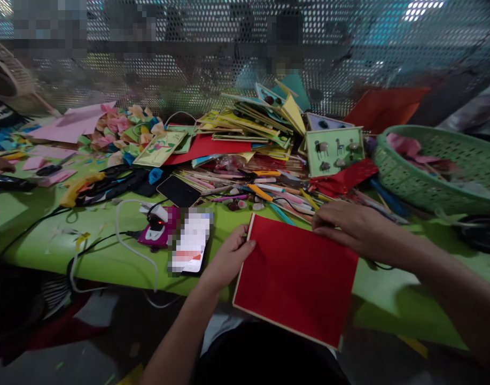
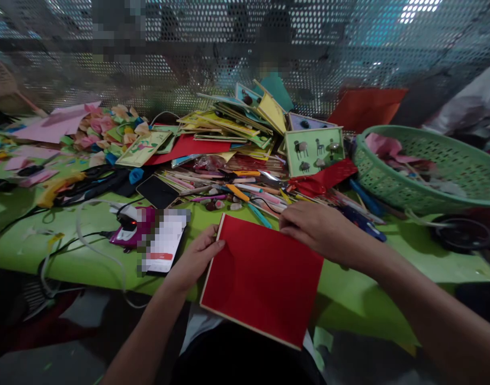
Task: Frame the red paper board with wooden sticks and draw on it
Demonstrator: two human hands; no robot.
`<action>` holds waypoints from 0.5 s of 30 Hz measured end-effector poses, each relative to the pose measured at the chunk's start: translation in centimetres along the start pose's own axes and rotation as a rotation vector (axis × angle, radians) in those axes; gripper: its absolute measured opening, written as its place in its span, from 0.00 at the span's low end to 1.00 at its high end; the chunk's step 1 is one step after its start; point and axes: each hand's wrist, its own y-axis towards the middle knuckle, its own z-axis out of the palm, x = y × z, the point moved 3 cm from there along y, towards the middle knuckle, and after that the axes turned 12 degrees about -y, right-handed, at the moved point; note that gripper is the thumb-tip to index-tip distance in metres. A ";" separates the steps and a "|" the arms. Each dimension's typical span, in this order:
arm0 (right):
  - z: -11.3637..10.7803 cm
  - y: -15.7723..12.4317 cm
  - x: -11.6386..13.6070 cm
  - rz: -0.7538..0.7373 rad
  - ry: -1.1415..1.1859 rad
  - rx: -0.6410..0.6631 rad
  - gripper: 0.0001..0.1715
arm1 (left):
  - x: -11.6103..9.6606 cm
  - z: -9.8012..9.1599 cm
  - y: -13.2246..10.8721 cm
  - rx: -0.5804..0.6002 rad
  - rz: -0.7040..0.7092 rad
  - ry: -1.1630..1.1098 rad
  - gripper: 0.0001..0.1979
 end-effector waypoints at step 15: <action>1.1 -0.1 -0.3 0.056 0.012 -0.118 0.22 | 0.2 0.0 0.1 0.003 0.025 0.031 0.17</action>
